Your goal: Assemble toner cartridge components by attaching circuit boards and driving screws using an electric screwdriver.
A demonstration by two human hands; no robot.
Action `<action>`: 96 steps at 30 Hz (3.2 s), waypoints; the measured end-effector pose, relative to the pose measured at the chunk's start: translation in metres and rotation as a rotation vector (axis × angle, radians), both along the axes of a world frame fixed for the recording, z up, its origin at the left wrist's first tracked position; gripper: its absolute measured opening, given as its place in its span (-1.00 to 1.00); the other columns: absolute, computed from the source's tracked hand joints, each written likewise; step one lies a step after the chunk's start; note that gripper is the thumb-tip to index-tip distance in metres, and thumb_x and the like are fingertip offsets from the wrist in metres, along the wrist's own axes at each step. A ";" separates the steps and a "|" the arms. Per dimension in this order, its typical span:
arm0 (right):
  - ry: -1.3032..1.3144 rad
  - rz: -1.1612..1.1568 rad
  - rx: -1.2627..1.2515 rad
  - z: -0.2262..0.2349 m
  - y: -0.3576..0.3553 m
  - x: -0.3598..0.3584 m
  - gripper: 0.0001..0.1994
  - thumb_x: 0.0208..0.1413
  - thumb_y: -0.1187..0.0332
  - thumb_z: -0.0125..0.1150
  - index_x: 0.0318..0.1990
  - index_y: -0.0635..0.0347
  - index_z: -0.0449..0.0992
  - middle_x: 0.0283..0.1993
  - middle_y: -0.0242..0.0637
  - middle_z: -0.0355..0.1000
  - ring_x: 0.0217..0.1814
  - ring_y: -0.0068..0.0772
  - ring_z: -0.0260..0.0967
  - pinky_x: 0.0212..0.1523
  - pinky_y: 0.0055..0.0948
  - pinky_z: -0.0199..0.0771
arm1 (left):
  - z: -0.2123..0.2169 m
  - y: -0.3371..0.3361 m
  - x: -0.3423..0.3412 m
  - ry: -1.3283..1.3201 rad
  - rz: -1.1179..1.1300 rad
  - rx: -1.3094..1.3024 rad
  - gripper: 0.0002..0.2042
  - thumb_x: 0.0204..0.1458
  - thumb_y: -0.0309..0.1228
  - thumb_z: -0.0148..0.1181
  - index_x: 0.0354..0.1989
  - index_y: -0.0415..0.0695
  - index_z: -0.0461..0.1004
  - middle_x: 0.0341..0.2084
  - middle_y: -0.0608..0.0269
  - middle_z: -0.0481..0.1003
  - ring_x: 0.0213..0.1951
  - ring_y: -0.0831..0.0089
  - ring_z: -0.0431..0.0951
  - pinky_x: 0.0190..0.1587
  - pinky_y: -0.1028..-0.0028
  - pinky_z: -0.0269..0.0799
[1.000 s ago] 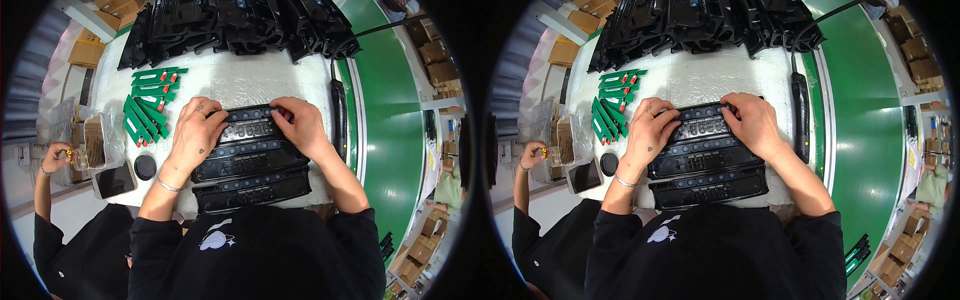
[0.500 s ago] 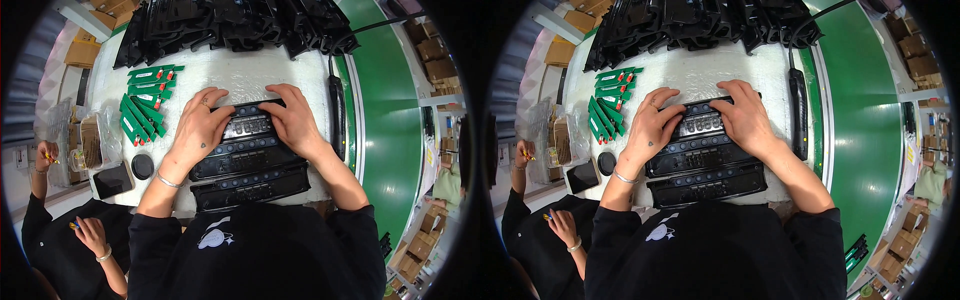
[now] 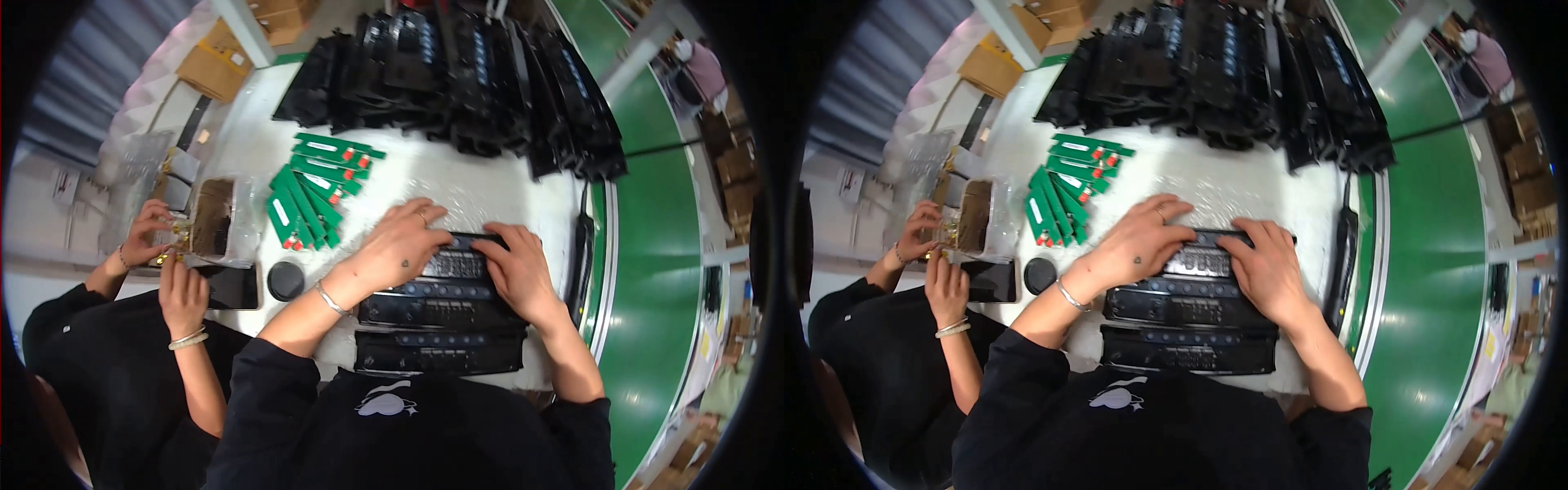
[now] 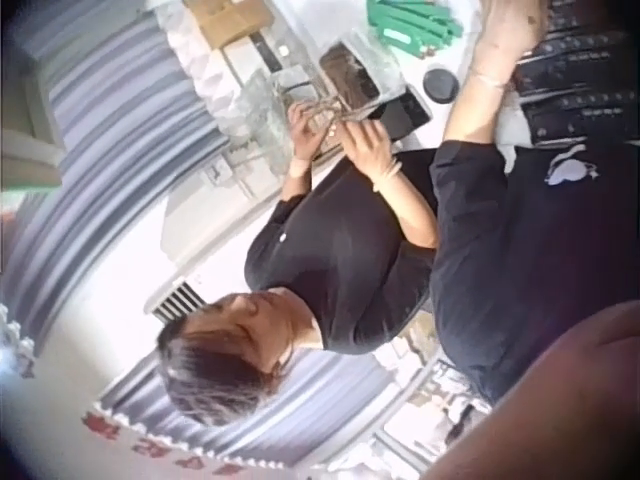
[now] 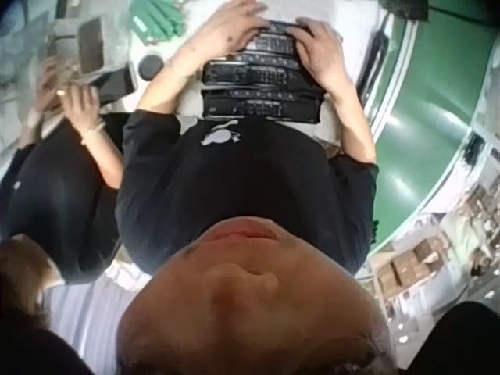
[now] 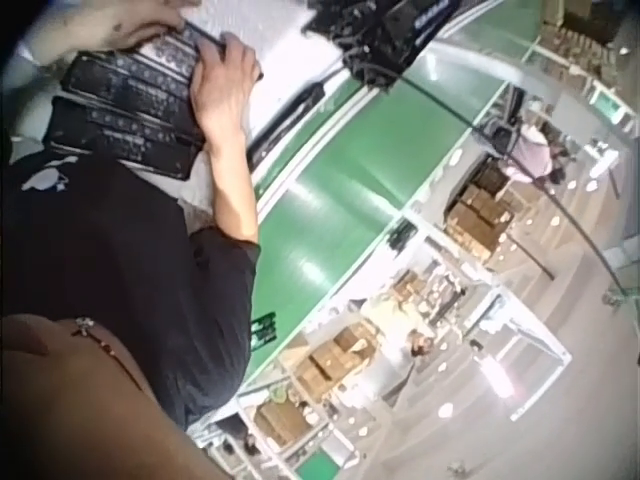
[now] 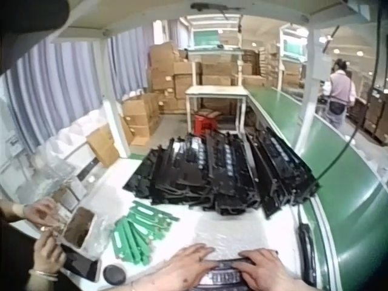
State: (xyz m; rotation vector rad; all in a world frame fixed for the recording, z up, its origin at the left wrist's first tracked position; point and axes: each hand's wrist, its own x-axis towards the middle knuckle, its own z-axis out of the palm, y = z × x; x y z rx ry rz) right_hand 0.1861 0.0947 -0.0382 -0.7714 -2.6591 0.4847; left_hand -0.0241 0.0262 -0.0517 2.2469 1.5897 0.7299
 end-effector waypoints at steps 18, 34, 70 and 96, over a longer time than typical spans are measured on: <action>0.034 0.024 -0.095 0.011 -0.013 0.005 -0.72 -0.05 0.48 0.05 -0.12 0.25 0.39 -0.09 -0.15 0.31 -0.04 -0.13 0.21 -0.01 -0.30 0.16 | 0.019 0.126 -0.214 -0.297 1.070 -0.184 -0.23 -0.44 0.01 0.33 -0.12 -0.38 0.29 -0.18 -0.11 0.42 -0.09 0.15 0.42 -0.05 0.42 0.32; 0.491 0.113 -0.476 0.070 0.034 -0.058 -0.55 0.03 0.42 0.09 0.09 0.32 0.20 -0.14 -0.19 0.40 -0.17 -0.50 0.34 -0.16 -0.54 0.32 | 0.072 0.043 -0.069 -0.737 0.683 0.306 -0.26 -0.31 -0.42 0.30 0.08 -0.15 -0.01 -0.20 -0.07 0.33 -0.31 0.33 0.46 -0.28 0.44 0.42; 0.029 0.169 -0.222 -0.003 0.060 -0.049 -0.72 -0.10 0.56 0.02 -0.16 0.31 0.41 -0.33 -0.16 0.26 -0.24 -0.18 0.25 -0.16 -0.44 0.24 | 0.068 -0.187 -0.261 0.301 1.022 -0.313 -0.75 -0.29 -0.51 0.22 -0.35 0.03 0.56 -0.31 0.17 0.39 -0.19 0.25 0.34 -0.07 0.40 0.21; 0.076 0.094 -0.135 -0.016 0.059 -0.053 -0.76 -0.09 0.58 -0.01 -0.20 0.26 0.43 -0.36 -0.18 0.28 -0.28 -0.18 0.27 -0.21 -0.44 0.27 | 0.060 -0.191 -0.303 -0.506 0.495 -0.657 -0.67 -0.26 -0.47 0.23 -0.20 -0.09 0.52 0.11 0.04 0.21 0.24 0.28 0.02 0.21 0.44 -0.12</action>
